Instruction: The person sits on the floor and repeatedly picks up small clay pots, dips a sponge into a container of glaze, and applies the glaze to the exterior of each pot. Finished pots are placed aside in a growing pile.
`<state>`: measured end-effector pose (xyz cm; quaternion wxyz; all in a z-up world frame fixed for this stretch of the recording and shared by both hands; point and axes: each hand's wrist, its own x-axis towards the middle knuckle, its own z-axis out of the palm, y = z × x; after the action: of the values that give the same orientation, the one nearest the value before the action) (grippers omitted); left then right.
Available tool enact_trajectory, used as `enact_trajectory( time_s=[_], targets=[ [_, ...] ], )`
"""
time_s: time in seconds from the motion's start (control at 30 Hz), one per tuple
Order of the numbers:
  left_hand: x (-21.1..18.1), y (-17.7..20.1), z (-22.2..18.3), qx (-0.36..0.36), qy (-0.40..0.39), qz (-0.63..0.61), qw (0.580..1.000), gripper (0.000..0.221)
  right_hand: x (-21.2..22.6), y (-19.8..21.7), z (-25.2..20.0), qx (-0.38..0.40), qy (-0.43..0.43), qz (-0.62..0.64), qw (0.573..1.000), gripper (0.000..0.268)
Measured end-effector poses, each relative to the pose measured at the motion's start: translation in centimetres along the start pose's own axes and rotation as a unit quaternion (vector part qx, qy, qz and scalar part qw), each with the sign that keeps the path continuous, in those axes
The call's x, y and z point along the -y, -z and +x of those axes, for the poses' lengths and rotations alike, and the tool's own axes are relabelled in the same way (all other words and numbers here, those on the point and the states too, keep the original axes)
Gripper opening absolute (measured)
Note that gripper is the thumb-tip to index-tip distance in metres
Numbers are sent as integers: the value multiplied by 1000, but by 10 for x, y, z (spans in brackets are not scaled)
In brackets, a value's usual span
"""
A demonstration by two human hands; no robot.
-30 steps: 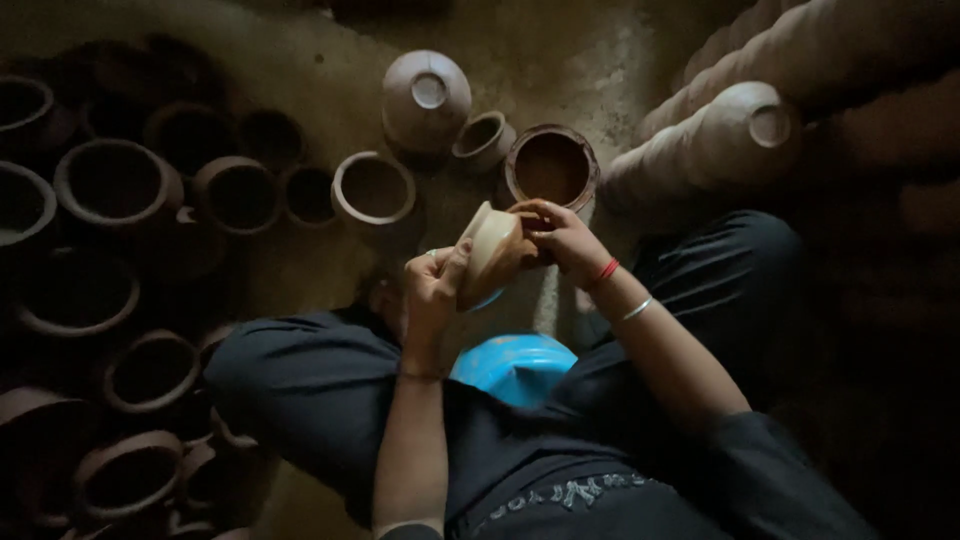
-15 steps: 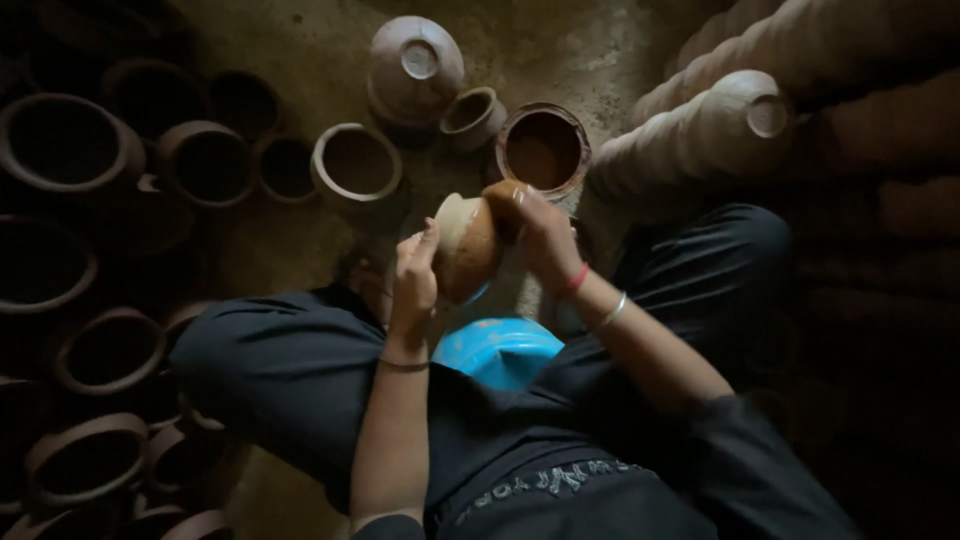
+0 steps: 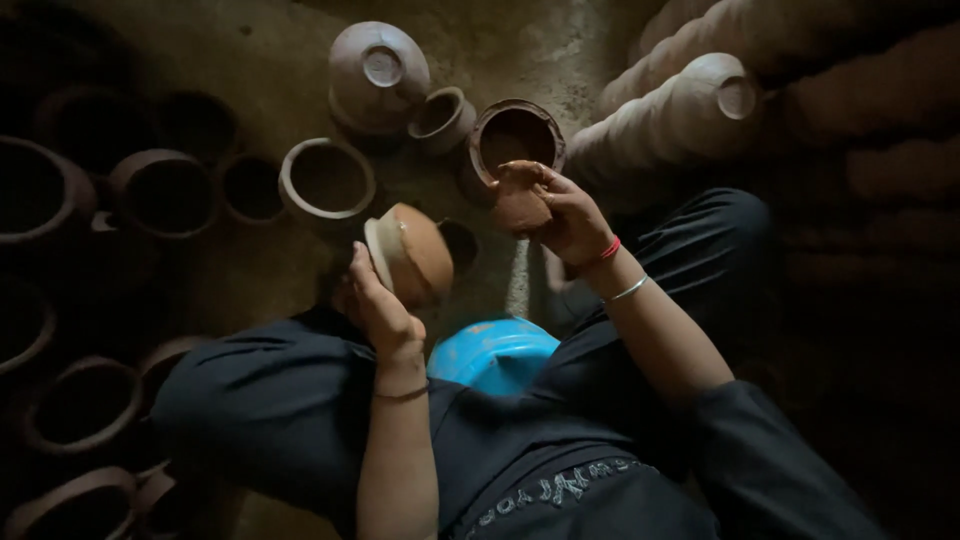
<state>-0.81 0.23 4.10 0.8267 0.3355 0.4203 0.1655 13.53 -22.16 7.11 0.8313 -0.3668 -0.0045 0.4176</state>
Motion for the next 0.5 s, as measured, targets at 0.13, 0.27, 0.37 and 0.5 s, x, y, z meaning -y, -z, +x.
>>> enact_trajectory(
  time_s=[0.13,0.27,0.37,0.5],
  targets=[
    [13,5,5,2,31,-34,999,68,-2,16,12,-35,-5,-5,999,46],
    [24,12,12,-1,75,-78,994,70,-20,93,56,-184,0,-259,948,43],
    [41,15,24,-24,91,-125,988,68,-36,178,121,-171,112,-699,685,48],
    [43,12,18,-17,80,-149,985,74,-63,234,156,-163,17,-847,506,56]
  ],
)
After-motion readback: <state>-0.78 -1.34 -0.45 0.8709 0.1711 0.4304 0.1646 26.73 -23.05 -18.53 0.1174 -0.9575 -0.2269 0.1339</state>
